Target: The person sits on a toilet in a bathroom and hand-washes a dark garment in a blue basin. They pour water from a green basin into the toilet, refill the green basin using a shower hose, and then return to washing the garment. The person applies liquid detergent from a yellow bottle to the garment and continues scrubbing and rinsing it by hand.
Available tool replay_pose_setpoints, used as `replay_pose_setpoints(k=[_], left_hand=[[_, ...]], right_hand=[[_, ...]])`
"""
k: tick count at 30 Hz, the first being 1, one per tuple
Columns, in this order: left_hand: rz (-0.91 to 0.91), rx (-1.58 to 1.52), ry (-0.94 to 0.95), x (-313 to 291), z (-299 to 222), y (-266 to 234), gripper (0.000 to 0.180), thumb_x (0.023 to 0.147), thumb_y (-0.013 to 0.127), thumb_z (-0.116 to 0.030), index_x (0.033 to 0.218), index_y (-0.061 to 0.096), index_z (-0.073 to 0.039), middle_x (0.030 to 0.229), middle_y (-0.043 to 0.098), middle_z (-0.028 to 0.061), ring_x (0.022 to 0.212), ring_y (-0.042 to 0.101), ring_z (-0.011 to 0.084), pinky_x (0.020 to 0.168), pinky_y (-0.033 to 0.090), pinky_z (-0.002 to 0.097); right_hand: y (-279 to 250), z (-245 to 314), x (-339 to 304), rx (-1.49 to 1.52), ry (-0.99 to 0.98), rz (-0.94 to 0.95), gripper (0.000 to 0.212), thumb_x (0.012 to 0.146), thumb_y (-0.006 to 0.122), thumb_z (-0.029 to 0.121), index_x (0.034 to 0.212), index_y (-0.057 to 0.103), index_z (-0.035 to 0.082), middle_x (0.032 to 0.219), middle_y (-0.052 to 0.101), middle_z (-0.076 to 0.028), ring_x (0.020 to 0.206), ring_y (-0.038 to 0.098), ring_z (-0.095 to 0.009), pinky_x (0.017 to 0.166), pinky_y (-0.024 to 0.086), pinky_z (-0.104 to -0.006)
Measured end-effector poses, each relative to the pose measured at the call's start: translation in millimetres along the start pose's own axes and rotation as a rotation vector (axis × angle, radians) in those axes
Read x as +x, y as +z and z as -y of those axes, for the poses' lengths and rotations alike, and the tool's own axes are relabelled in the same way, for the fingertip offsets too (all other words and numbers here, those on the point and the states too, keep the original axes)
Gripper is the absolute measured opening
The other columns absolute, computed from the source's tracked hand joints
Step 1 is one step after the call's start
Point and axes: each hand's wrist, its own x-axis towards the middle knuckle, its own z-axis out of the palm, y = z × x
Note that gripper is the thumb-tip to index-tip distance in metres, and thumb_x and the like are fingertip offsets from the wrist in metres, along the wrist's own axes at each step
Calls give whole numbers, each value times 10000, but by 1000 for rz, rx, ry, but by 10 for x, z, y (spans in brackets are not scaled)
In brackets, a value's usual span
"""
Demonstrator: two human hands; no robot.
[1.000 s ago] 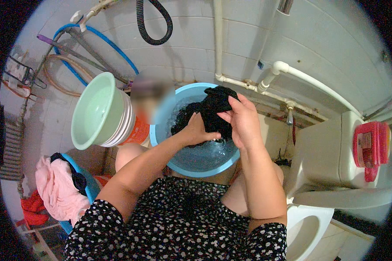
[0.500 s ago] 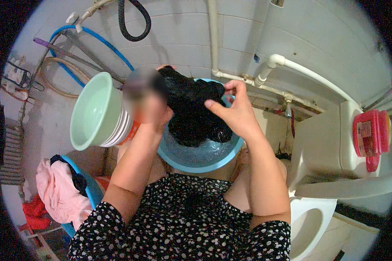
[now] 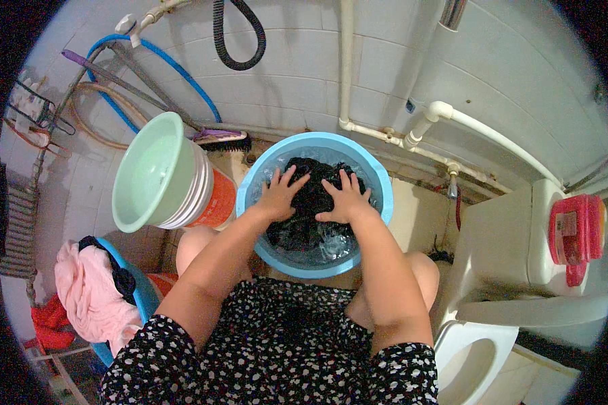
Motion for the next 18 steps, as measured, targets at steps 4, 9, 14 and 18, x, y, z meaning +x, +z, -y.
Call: replay_pose_setpoints(k=[4,9,14,18], left_hand=[[270,50,-66,-25,-86,81,953,707,720,-242,1428,118,-403,1520,-78,75,1367,44,428,979,235,686],[391,113,-60,117,-42,266,815,802,614,-221,1447,134,-347,1525,-53,64,1381,7,395,1031,171,647],[462,244,-22,293,52,508,796,778,622,-270,1439,184,-329,1525,-12,87,1367,31,436,1034,180,635],[313,308,-12,310,29,652,759,761,631,-318,1421,255,-321,1523,44,96,1348,115,458,1027,214,623]], right_hand=[[79,204,122,-55,113,159,1078,641,681,640,1448,32,340,1513,-123,-89,1387,-28,-357,1017,150,-670],[250,239,264,-90,119,182,1047,669,725,530,1451,60,325,1510,-133,-96,1387,-36,-357,1014,157,-675],[265,354,450,-391,97,404,788,858,563,295,1457,50,295,1524,-81,-44,1390,-70,-337,1025,143,-667],[791,191,696,-125,196,231,674,882,507,245,1447,146,306,1530,-18,-21,1397,-37,-321,1017,182,-662]])
